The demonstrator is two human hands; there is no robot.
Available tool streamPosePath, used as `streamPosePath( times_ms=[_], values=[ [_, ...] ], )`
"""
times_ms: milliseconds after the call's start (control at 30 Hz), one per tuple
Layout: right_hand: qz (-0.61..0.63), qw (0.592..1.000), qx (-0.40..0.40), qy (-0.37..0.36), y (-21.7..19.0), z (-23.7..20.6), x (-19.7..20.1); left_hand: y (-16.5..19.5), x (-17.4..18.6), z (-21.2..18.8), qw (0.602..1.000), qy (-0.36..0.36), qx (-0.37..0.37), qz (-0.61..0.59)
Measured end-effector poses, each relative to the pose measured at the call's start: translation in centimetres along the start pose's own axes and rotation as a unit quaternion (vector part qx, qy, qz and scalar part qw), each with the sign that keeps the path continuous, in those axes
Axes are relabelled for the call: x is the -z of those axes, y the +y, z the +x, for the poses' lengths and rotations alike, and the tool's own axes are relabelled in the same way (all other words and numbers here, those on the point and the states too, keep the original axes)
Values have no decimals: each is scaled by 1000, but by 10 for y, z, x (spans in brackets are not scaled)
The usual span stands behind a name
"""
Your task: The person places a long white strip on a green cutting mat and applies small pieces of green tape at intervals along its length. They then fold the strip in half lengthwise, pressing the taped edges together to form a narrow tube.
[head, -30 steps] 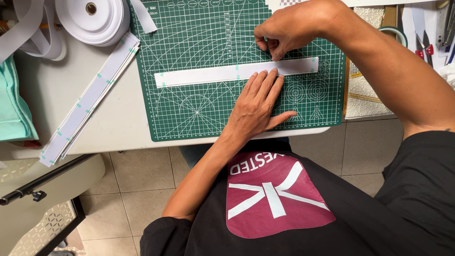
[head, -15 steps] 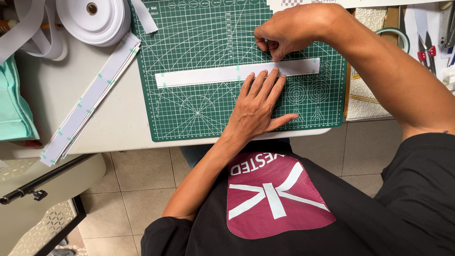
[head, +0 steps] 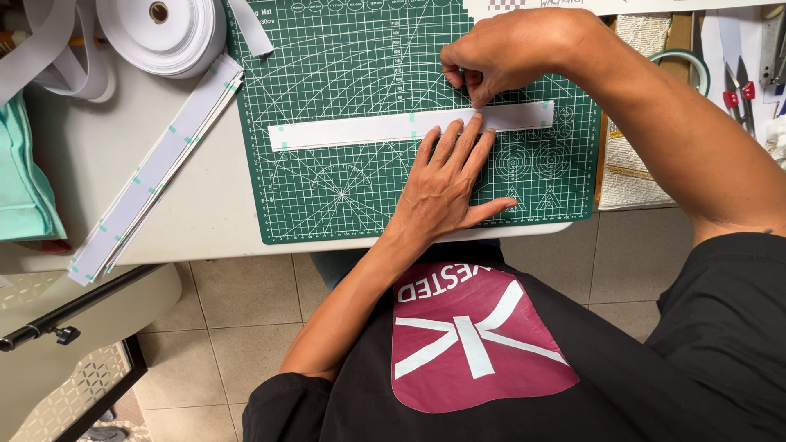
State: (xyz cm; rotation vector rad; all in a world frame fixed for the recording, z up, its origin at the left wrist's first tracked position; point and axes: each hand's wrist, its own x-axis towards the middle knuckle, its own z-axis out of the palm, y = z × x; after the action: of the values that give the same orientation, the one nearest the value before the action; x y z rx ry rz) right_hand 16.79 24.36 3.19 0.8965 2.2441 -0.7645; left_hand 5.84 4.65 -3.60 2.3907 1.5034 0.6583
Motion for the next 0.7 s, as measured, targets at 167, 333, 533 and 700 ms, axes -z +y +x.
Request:
streamPosePath(
  times_ms=[167, 333, 533, 700],
  values=[
    [-1, 1000, -7, -4, 0, 0, 0, 0, 2, 2, 1000, 0, 0, -1],
    [-14, 1000, -9, -2, -3, -2, 0, 0, 4, 4, 1000, 0, 0, 6],
    [-20, 998, 28, 43, -3, -13, 0, 1, 7, 4, 1000, 0, 1, -5],
    [-2, 994, 39, 97, 0, -22, -8, 1, 7, 6, 1000, 0, 2, -8]
  ],
)
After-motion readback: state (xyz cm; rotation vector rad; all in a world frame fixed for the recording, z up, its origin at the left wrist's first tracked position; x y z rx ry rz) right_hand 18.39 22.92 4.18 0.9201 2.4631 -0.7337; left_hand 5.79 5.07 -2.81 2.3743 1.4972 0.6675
